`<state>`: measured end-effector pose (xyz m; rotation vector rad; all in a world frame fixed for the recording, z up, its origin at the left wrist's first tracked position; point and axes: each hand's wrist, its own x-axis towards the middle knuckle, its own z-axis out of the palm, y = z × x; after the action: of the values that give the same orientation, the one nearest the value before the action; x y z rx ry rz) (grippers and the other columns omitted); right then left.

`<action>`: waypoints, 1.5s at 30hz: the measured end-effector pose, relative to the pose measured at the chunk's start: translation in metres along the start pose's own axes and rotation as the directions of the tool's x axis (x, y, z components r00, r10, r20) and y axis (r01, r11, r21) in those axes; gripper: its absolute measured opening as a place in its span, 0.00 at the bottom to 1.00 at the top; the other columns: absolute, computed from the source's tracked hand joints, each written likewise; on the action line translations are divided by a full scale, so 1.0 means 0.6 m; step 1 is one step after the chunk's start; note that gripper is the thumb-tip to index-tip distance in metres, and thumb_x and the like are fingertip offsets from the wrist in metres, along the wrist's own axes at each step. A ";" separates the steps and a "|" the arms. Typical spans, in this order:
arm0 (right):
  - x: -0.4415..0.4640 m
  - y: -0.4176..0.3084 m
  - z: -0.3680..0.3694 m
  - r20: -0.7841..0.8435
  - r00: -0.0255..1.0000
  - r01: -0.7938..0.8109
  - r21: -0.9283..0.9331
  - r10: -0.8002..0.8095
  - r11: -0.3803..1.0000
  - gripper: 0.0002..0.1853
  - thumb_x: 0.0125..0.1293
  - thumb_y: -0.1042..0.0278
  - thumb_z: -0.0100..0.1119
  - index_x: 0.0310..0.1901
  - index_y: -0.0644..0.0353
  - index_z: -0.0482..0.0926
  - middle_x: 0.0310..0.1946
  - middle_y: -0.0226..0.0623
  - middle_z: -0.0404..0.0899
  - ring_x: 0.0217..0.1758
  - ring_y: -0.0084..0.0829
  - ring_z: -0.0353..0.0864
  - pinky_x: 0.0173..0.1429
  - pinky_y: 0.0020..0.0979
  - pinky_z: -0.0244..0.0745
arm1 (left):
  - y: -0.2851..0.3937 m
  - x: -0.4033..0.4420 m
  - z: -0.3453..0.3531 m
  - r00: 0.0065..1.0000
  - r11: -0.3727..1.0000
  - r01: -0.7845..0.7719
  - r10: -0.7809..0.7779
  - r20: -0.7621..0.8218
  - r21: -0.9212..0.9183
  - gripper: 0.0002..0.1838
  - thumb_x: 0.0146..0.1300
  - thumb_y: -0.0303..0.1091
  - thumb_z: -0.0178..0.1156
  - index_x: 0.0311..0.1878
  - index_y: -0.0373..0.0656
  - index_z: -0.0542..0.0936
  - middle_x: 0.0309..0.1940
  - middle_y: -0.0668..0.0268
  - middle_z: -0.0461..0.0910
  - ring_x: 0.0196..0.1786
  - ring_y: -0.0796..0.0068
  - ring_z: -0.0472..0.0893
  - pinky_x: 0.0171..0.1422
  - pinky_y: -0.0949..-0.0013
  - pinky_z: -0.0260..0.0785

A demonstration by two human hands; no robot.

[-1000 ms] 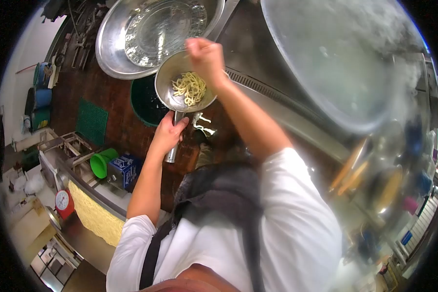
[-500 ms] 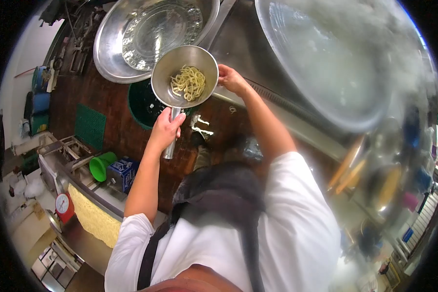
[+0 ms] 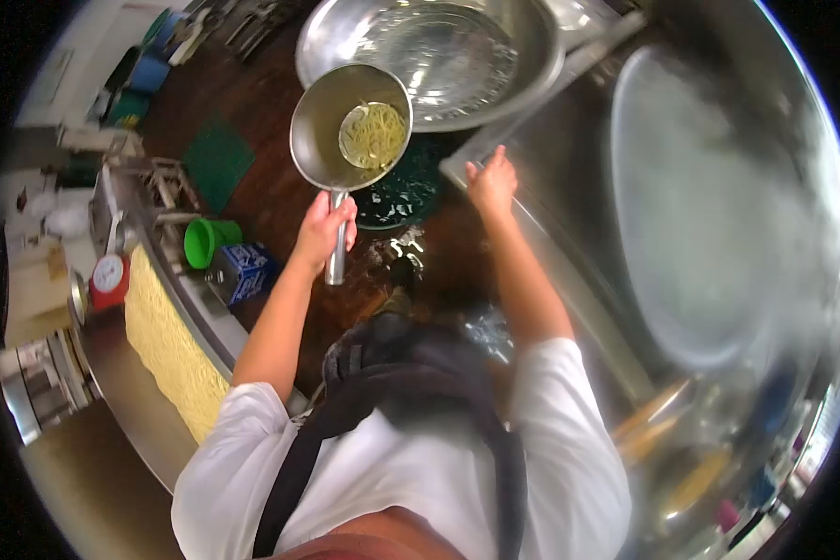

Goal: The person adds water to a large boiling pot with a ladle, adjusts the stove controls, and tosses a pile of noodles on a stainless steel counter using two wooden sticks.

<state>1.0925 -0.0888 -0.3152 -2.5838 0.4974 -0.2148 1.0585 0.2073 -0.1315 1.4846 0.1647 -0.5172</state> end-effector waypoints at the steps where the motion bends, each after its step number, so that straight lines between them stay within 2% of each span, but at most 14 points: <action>1: 0.006 -0.010 0.013 0.009 1.000 -0.007 -0.030 0.007 1.000 0.47 0.66 0.43 0.61 0.74 0.73 0.55 0.59 0.60 0.73 0.62 0.57 0.73 0.65 0.56 0.67 | 0.026 0.002 -0.025 1.000 0.997 0.009 -0.010 -0.016 -0.077 0.10 0.72 0.36 0.58 0.43 0.43 0.68 0.29 0.69 0.72 0.21 0.80 0.73 0.22 0.72 0.68; 4: 0.021 -0.019 0.055 0.048 0.988 -0.147 -0.050 0.149 0.988 0.51 0.68 0.34 0.54 0.76 0.71 0.49 0.64 0.61 0.71 0.68 0.57 0.69 0.70 0.60 0.60 | 0.074 0.008 -0.100 0.996 0.994 -0.068 0.062 -0.070 -0.080 0.10 0.72 0.35 0.58 0.48 0.42 0.70 0.29 0.69 0.72 0.21 0.78 0.74 0.23 0.71 0.68; 8: 0.024 -0.051 0.085 0.020 0.957 -0.280 -0.173 0.288 0.944 0.50 0.70 0.30 0.47 0.78 0.66 0.49 0.68 0.56 0.70 0.70 0.55 0.68 0.71 0.62 0.56 | 0.095 0.060 -0.239 0.996 0.853 0.030 0.021 0.092 -0.520 0.17 0.71 0.36 0.59 0.58 0.41 0.71 0.28 0.68 0.72 0.22 0.77 0.73 0.25 0.70 0.67; 12: 0.017 -0.060 0.099 -0.118 0.964 -0.264 -0.283 0.240 0.922 0.45 0.72 0.32 0.43 0.78 0.62 0.53 0.66 0.53 0.73 0.69 0.49 0.71 0.72 0.52 0.59 | 0.071 0.170 -0.362 0.999 0.892 -0.030 0.014 -0.040 -0.451 0.16 0.73 0.38 0.58 0.58 0.43 0.71 0.28 0.69 0.71 0.23 0.77 0.72 0.25 0.71 0.66; 14: 0.030 -0.110 0.085 -0.040 0.925 -0.364 -0.379 0.378 0.851 0.43 0.74 0.35 0.41 0.78 0.63 0.53 0.66 0.54 0.72 0.69 0.49 0.70 0.71 0.49 0.60 | 0.041 0.254 -0.451 0.997 0.789 -0.046 -0.004 -0.081 -0.613 0.17 0.73 0.44 0.58 0.57 0.45 0.71 0.29 0.70 0.71 0.25 0.78 0.72 0.26 0.72 0.65; 17: 0.025 -0.091 0.112 -0.196 0.952 -0.298 -0.421 0.235 0.857 0.40 0.74 0.42 0.47 0.77 0.63 0.53 0.59 0.57 0.77 0.59 0.55 0.75 0.66 0.51 0.64 | -0.044 0.340 -0.596 0.999 0.554 0.042 -0.033 0.028 -0.832 0.15 0.74 0.45 0.57 0.55 0.48 0.72 0.30 0.69 0.71 0.27 0.76 0.72 0.27 0.70 0.64; 22: 0.033 -0.088 0.106 -0.092 0.897 -0.434 -0.372 0.432 0.821 0.38 0.75 0.45 0.43 0.76 0.66 0.55 0.71 0.56 0.65 0.73 0.53 0.64 0.76 0.50 0.54 | -0.070 0.422 -0.706 0.890 0.765 -0.028 -0.274 -0.364 -0.643 0.11 0.66 0.31 0.61 0.43 0.47 0.68 0.26 0.67 0.71 0.19 0.74 0.72 0.20 0.66 0.67; 29: 0.034 -0.080 0.117 -0.124 0.889 -0.440 -0.499 0.442 0.746 0.34 0.71 0.51 0.49 0.71 0.68 0.65 0.70 0.51 0.68 0.73 0.48 0.65 0.76 0.49 0.56 | 0.015 0.702 -0.699 0.794 0.996 0.077 -0.040 -0.606 0.035 0.19 0.60 0.26 0.60 0.52 0.40 0.64 0.29 0.60 0.73 0.15 0.71 0.72 0.17 0.64 0.66; 30: 0.027 -0.055 0.124 -0.131 0.891 -0.434 -0.530 0.436 0.728 0.33 0.70 0.53 0.51 0.70 0.68 0.66 0.69 0.51 0.69 0.72 0.48 0.66 0.76 0.49 0.57 | 0.014 0.766 -0.684 0.744 0.896 0.184 0.141 -0.653 0.403 0.24 0.59 0.29 0.61 0.57 0.39 0.64 0.36 0.48 0.80 0.29 0.56 0.83 0.32 0.54 0.76; 32: 0.011 -0.011 0.139 -0.163 0.908 -0.406 -0.565 0.386 0.718 0.32 0.68 0.55 0.55 0.68 0.67 0.69 0.68 0.51 0.71 0.71 0.48 0.67 0.75 0.48 0.59 | 0.078 0.846 -0.618 0.788 0.823 0.212 0.176 -0.591 0.527 0.23 0.62 0.30 0.54 0.61 0.38 0.66 0.54 0.36 0.78 0.60 0.37 0.77 0.63 0.46 0.69; 35: 0.013 -0.006 0.131 -0.056 0.883 -0.416 -0.549 0.465 0.725 0.35 0.71 0.51 0.42 0.73 0.69 0.61 0.73 0.54 0.63 0.76 0.51 0.61 0.75 0.51 0.56 | 0.132 0.953 -0.551 0.830 0.778 0.077 0.297 -0.472 0.624 0.20 0.73 0.37 0.36 0.63 0.45 0.68 0.59 0.41 0.76 0.62 0.39 0.76 0.65 0.44 0.68; 38: 0.004 0.021 0.137 -0.076 0.889 -0.407 -0.580 0.451 0.705 0.36 0.70 0.49 0.41 0.72 0.70 0.61 0.71 0.56 0.66 0.73 0.54 0.64 0.73 0.52 0.58 | 0.189 1.034 -0.525 0.813 0.626 0.098 0.398 -0.424 0.774 0.19 0.76 0.37 0.35 0.63 0.42 0.66 0.58 0.39 0.75 0.57 0.37 0.80 0.63 0.43 0.72; 42: 0.008 -0.010 0.130 -0.077 0.914 -0.378 -0.516 0.398 0.769 0.36 0.71 0.47 0.41 0.71 0.69 0.62 0.69 0.56 0.67 0.71 0.54 0.65 0.72 0.52 0.59 | 0.244 1.078 -0.522 0.751 0.479 0.049 0.561 -0.349 0.876 0.19 0.70 0.35 0.46 0.60 0.35 0.65 0.53 0.38 0.77 0.56 0.39 0.81 0.60 0.42 0.73; 45: 0.029 -0.066 0.113 -0.043 0.891 -0.423 -0.435 0.451 0.795 0.37 0.71 0.44 0.40 0.70 0.68 0.64 0.68 0.54 0.69 0.71 0.54 0.66 0.71 0.52 0.59 | 0.225 1.090 -0.531 0.721 0.570 -0.048 0.588 -0.367 0.820 0.21 0.65 0.34 0.53 0.59 0.35 0.65 0.47 0.39 0.80 0.57 0.40 0.81 0.60 0.40 0.72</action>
<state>1.1369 -0.0332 -0.3530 -2.7830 1.2238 0.1619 1.7581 0.3681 -0.3116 2.4612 0.1573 0.3294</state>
